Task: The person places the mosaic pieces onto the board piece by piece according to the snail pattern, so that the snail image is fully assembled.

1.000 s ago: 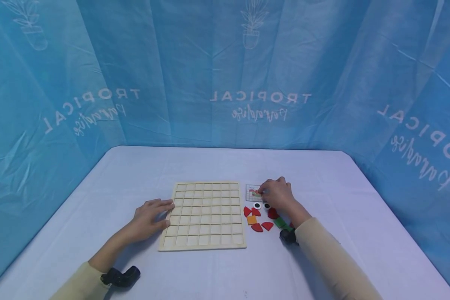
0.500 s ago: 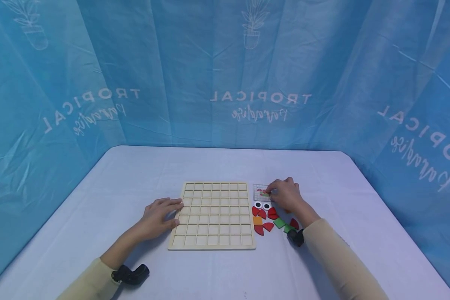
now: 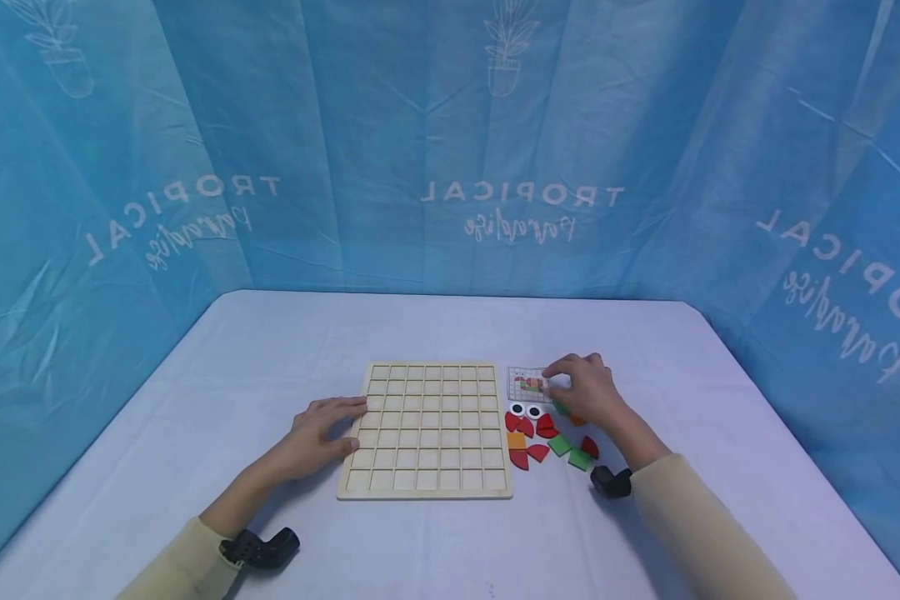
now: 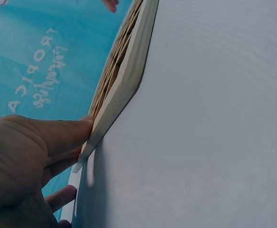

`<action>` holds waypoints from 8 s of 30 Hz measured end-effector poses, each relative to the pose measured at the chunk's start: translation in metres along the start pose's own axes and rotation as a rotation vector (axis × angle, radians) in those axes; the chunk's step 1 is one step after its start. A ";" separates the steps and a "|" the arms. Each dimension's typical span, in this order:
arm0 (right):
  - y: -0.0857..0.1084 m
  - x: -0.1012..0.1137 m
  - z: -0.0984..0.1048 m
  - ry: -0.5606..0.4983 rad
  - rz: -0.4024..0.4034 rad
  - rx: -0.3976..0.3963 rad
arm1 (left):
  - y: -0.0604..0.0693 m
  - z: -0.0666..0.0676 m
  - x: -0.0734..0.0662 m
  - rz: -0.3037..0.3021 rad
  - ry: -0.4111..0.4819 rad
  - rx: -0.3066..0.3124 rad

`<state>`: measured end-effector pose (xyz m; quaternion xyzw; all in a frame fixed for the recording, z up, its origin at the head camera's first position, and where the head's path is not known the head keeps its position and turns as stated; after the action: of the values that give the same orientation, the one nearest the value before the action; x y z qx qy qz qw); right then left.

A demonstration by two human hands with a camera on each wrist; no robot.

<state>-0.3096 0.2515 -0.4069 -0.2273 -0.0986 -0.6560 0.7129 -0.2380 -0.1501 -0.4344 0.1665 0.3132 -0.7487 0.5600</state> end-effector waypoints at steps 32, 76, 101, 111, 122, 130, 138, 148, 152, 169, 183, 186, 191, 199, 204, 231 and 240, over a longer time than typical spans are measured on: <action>0.086 -0.051 0.023 0.005 0.050 -0.015 | 0.000 -0.004 0.004 0.069 0.083 0.012; 0.082 -0.045 0.013 -0.017 0.053 -0.061 | 0.002 0.000 0.004 0.044 0.094 0.010; 0.041 0.048 -0.018 -0.115 0.103 -0.070 | 0.002 -0.002 0.006 0.042 0.086 0.015; 0.022 0.078 -0.045 -0.106 0.204 -0.075 | 0.002 -0.003 0.008 0.031 0.082 0.022; 0.007 0.090 -0.063 -0.008 0.207 -0.073 | 0.002 -0.003 0.008 0.022 0.079 0.014; 0.005 0.089 -0.065 -0.001 0.222 -0.051 | 0.002 -0.003 0.008 0.015 0.086 0.007; 0.007 0.090 -0.065 0.022 0.250 -0.065 | 0.002 -0.003 0.008 0.013 0.100 0.003; 0.007 0.089 -0.066 0.011 0.226 -0.052 | 0.003 -0.002 0.007 0.015 0.102 0.007; 0.008 0.087 -0.060 -0.041 0.181 -0.042 | 0.003 -0.002 0.006 0.008 0.096 0.010; 0.042 0.039 0.000 -0.113 0.028 -0.071 | 0.004 -0.002 0.005 0.005 0.104 0.007; 0.079 -0.013 0.012 -0.060 -0.023 -0.070 | 0.003 -0.003 0.006 0.008 0.089 0.005; 0.077 -0.016 0.008 -0.066 -0.014 -0.068 | 0.003 -0.003 0.007 0.011 0.090 0.004; 0.069 -0.015 0.000 -0.059 0.007 -0.086 | 0.004 -0.003 0.007 0.009 0.100 -0.001; 0.061 -0.004 -0.008 0.028 0.069 -0.102 | 0.004 -0.003 0.006 0.017 0.099 -0.001; 0.058 0.001 -0.012 0.058 0.097 -0.108 | 0.004 -0.004 0.007 0.035 0.096 0.007; 0.056 0.007 -0.019 0.089 0.090 -0.168 | 0.003 -0.005 0.006 0.038 0.108 0.007; 0.056 0.008 -0.017 -0.009 0.106 -0.096 | 0.003 -0.006 0.006 0.045 0.108 0.009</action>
<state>-0.2562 0.2391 -0.4296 -0.2689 -0.0580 -0.6204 0.7344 -0.2379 -0.1514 -0.4433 0.2163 0.3355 -0.7272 0.5584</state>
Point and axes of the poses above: each hand's wrist, its own y-axis away from the middle knuckle, its own z-axis out of the back of the hand, x = y × z, the point moved 3 cm from there along -y, towards the middle knuckle, and after that the axes turned 12 degrees about -x, right-handed, at the moved point
